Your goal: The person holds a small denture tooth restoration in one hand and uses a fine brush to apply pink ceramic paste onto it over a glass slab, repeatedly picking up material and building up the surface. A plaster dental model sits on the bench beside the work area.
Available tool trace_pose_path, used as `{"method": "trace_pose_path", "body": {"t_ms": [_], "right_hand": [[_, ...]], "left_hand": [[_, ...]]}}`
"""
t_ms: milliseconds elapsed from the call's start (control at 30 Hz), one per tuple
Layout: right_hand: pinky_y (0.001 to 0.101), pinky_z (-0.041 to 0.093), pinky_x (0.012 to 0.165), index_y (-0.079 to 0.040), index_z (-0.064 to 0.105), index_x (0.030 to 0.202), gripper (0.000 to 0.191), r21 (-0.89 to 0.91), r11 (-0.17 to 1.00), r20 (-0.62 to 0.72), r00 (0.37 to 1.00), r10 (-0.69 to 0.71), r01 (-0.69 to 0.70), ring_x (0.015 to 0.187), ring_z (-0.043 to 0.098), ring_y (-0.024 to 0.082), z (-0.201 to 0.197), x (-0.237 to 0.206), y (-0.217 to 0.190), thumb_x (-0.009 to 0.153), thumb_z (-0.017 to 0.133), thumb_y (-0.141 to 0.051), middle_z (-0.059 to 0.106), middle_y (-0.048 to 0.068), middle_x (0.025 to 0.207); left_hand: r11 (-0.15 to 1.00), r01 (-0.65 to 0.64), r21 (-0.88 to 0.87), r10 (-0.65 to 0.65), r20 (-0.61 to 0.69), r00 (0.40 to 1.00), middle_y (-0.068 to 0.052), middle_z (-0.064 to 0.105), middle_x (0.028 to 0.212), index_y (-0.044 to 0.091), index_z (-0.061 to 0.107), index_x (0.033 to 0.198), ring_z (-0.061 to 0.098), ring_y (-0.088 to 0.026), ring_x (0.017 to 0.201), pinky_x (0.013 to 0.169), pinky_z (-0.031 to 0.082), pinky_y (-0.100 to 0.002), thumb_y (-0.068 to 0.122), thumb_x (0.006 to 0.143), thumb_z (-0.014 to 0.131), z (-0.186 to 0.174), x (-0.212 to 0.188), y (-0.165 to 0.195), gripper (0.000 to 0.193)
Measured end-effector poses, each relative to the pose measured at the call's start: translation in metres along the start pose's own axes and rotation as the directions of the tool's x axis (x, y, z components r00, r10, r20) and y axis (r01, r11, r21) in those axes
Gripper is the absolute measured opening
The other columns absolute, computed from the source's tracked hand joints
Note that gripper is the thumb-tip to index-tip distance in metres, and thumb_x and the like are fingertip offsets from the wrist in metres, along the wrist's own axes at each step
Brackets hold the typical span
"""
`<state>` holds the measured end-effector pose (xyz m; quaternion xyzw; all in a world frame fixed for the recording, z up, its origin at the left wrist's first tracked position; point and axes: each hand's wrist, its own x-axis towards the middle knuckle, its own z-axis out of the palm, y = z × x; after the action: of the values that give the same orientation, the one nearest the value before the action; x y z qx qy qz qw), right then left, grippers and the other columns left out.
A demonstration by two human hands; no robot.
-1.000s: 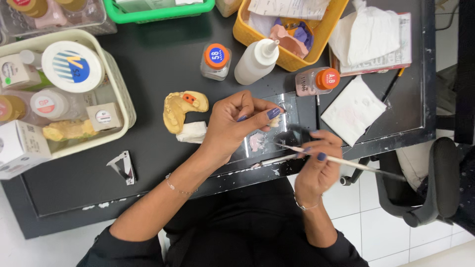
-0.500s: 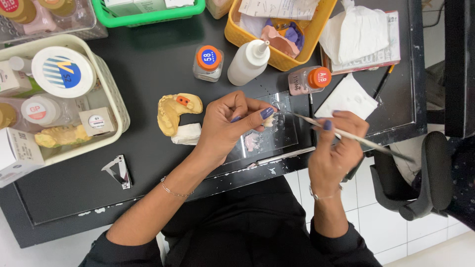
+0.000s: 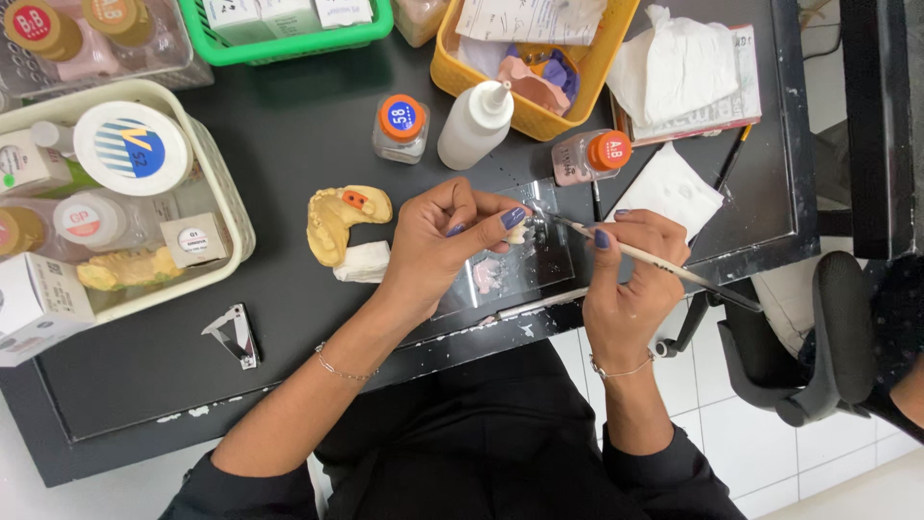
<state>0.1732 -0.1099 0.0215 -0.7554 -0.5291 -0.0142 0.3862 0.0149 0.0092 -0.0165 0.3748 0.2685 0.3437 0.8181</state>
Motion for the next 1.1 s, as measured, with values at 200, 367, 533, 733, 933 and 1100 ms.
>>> {"method": "trace_pose_path", "body": {"t_ms": [200, 367, 533, 733, 933, 1100], "right_hand": [[0.0294, 0.051, 0.090, -0.003, 0.067, 0.108, 0.009, 0.098, 0.995, -0.071, 0.998, 0.001, 0.006, 0.105, 0.067, 0.020, -0.017, -0.003, 0.025, 0.113, 0.064, -0.009, 0.068, 0.010, 0.108], [0.0250, 0.052, 0.083, 0.002, 0.066, 0.111, 0.017, 0.137, 0.977, -0.165, 0.969, 0.186, -0.164, 0.089, 0.070, 0.014, -0.047, 0.005, 0.061, 0.120, 0.062, -0.011, 0.069, 0.009, 0.105], [0.0257, 0.050, 0.081, 0.003, 0.071, 0.110, 0.017, 0.137, 0.965, -0.099, 0.967, 0.236, -0.222, 0.091, 0.069, 0.013, -0.048, 0.000, 0.073, 0.114, 0.067, -0.013, 0.066, 0.007, 0.106], [0.0269, 0.049, 0.089, 0.002, 0.074, 0.109, 0.016, 0.110, 0.975, -0.086, 0.976, 0.201, -0.191, 0.097, 0.064, 0.013, -0.045, -0.003, 0.070, 0.114, 0.070, -0.012, 0.069, 0.006, 0.106], [0.0267, 0.048, 0.090, 0.000, 0.074, 0.109, 0.014, 0.135, 0.965, -0.052, 0.970, 0.236, -0.227, 0.096, 0.066, 0.012, -0.045, -0.005, 0.067, 0.112, 0.069, -0.013, 0.071, 0.006, 0.106], [0.0290, 0.049, 0.093, -0.001, 0.076, 0.113, 0.011, 0.054, 0.978, -0.029, 0.979, 0.204, -0.202, 0.104, 0.065, 0.016, -0.050, -0.008, 0.066, 0.111, 0.070, -0.010, 0.071, 0.008, 0.110]], "left_hand": [[1.000, -0.023, 0.009, 0.023, 0.017, 1.000, -0.019, 0.074, 0.107, 0.012, 0.039, 0.073, 0.068, -0.011, 0.090, 0.075, 0.061, -0.027, -0.004, 0.093, 0.071, -0.003, -0.001, -0.002, 0.041], [0.999, -0.033, 0.040, 0.032, 0.017, 0.999, -0.019, 0.074, 0.107, 0.012, 0.039, 0.073, 0.068, -0.011, 0.090, 0.077, 0.062, -0.028, -0.004, 0.093, 0.069, -0.005, 0.000, -0.002, 0.040], [0.999, -0.027, 0.047, 0.026, 0.025, 0.999, -0.019, 0.074, 0.107, 0.012, 0.039, 0.072, 0.068, -0.010, 0.089, 0.077, 0.062, -0.028, -0.003, 0.093, 0.069, -0.006, -0.001, -0.003, 0.040], [0.998, -0.032, 0.049, 0.031, 0.023, 0.999, -0.019, 0.074, 0.107, 0.012, 0.040, 0.073, 0.068, -0.011, 0.087, 0.078, 0.062, -0.028, -0.003, 0.094, 0.070, -0.005, -0.001, -0.001, 0.040], [0.998, -0.015, 0.068, 0.013, 0.018, 1.000, -0.019, 0.075, 0.106, 0.013, 0.039, 0.072, 0.070, -0.011, 0.090, 0.077, 0.063, -0.028, -0.003, 0.093, 0.070, -0.003, -0.002, 0.001, 0.040], [0.998, -0.015, 0.062, 0.014, 0.023, 1.000, -0.019, 0.075, 0.106, 0.013, 0.040, 0.072, 0.070, -0.011, 0.091, 0.077, 0.063, -0.028, -0.003, 0.092, 0.070, -0.003, -0.001, 0.001, 0.040]]}}
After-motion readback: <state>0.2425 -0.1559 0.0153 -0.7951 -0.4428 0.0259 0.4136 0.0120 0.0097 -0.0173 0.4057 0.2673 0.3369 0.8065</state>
